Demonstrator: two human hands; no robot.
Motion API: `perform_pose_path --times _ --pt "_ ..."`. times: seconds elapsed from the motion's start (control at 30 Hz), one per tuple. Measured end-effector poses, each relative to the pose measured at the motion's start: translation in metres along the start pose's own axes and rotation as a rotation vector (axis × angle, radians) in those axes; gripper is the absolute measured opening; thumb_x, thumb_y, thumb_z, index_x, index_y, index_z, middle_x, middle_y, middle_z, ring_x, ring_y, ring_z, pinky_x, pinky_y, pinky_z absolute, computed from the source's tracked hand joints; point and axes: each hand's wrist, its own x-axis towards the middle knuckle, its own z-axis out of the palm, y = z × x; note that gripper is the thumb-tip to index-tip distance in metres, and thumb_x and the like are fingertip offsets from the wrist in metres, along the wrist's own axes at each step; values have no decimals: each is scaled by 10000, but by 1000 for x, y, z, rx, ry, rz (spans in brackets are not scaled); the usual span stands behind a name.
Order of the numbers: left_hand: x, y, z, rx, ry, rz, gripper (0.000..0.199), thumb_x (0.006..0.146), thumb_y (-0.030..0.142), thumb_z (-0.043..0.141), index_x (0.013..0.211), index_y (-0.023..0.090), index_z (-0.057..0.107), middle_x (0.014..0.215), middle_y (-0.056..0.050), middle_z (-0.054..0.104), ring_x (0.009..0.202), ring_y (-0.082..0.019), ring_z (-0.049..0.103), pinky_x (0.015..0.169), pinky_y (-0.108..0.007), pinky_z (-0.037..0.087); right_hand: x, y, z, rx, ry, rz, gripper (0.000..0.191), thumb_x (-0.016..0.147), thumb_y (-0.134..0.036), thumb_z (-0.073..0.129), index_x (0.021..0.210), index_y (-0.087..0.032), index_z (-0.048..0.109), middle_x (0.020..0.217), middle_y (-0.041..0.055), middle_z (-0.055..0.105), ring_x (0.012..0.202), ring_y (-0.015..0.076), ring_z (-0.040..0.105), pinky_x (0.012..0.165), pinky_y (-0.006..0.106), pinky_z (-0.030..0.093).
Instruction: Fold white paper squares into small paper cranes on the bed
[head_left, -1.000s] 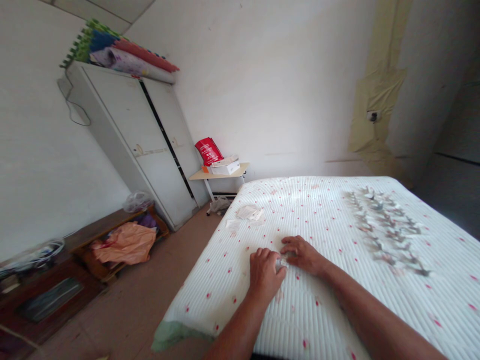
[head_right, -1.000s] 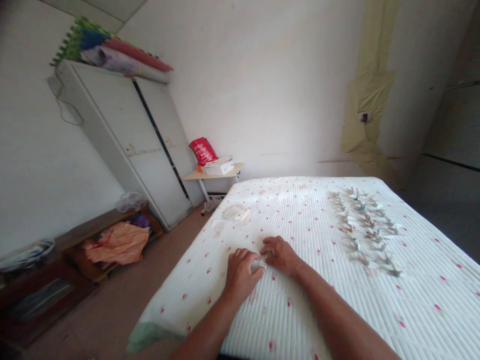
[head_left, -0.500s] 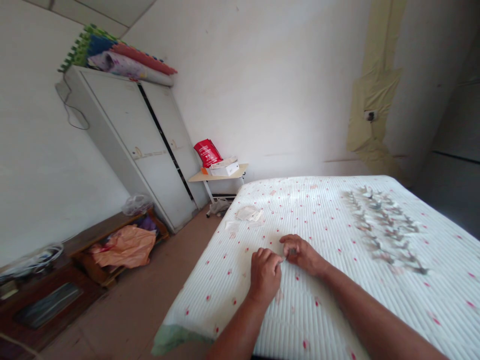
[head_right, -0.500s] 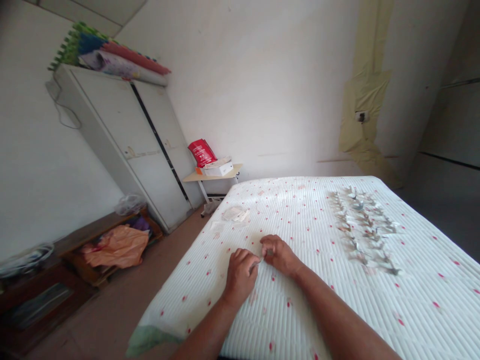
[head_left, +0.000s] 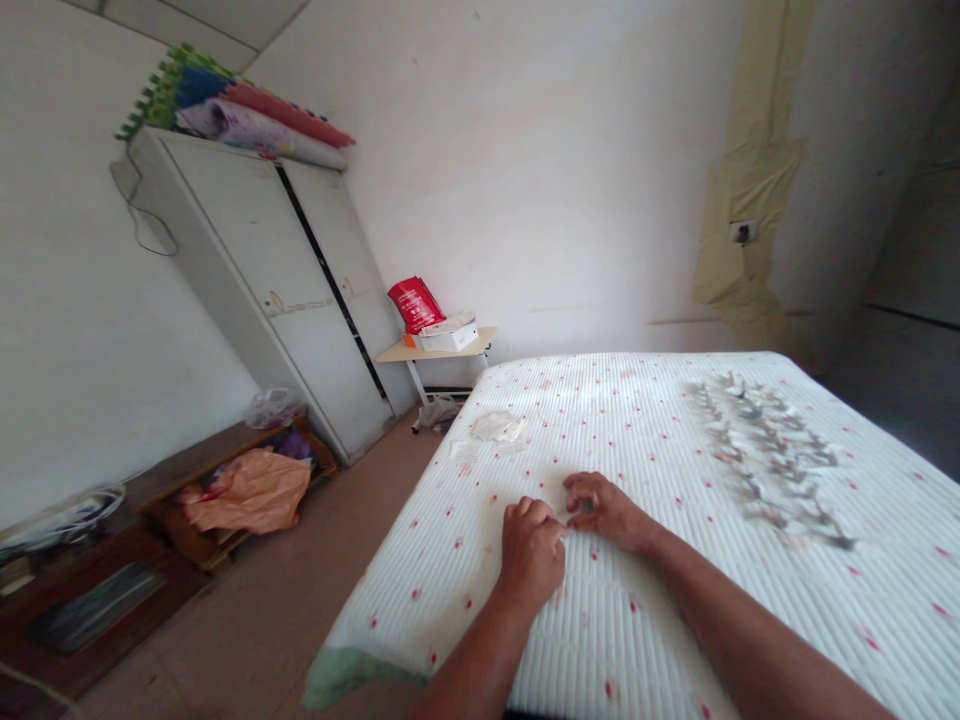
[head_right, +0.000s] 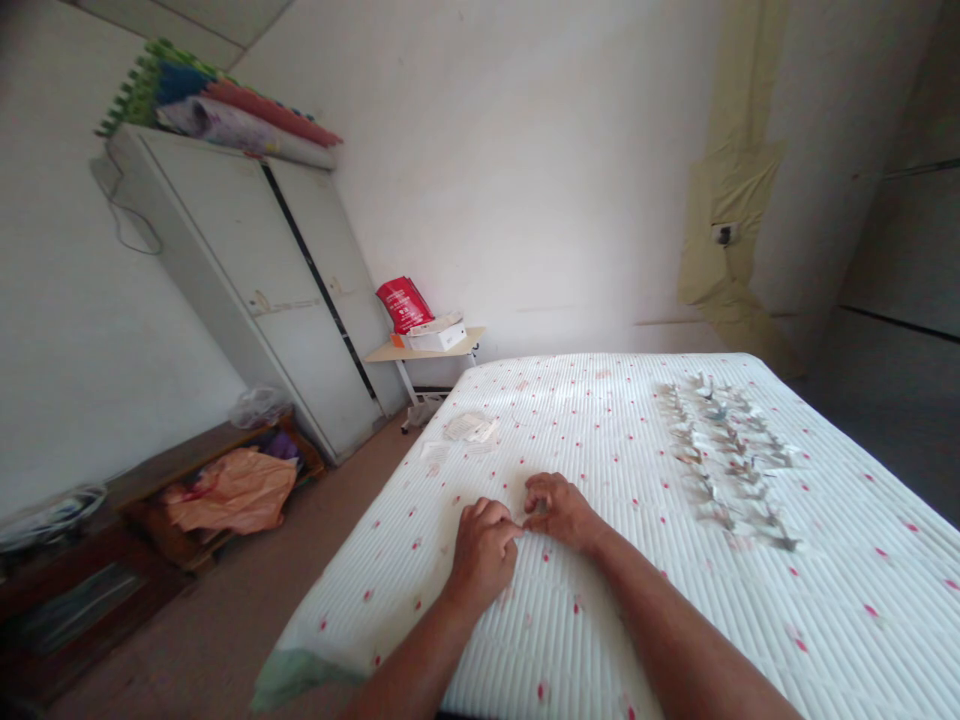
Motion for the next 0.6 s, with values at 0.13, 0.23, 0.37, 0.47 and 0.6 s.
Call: perform_pose_path --times 0.13,0.23,0.37,0.47,0.6 --pt "1 -1 2 -3 -19 -14 250 653 49 501 734 222 663 790 -42 561 858 -194 443 734 -338 311 0 -2 4 -85 -39 8 59 608 -152 651 637 -202 659 1042 51 593 970 204 522 840 320 382" --pt "1 -2 3 -14 -21 -9 254 653 52 505 746 228 664 789 -40 560 859 -193 443 733 -337 315 1 -4 6 -121 -41 44 73 618 -151 630 617 -217 661 1043 36 595 959 200 522 835 324 383" --pt "1 -2 3 -19 -10 -3 266 648 46 508 750 233 667 786 -39 559 857 -191 445 734 -334 318 2 -6 9 -161 -33 91 102 605 -126 610 590 -218 652 1051 27 596 960 206 517 826 320 388" --pt "0 -2 2 -19 -7 1 264 647 43 511 740 232 669 773 -36 555 848 -187 445 731 -330 316 4 -6 9 -195 -20 130 172 579 -47 554 558 -198 634 1036 37 607 936 200 526 798 294 398" --pt "0 -2 2 -11 -5 5 280 648 37 511 756 238 673 769 -30 547 844 -179 446 734 -326 315 6 -3 3 -187 18 173 195 559 -10 516 516 -177 607 999 65 618 886 187 549 771 271 408"
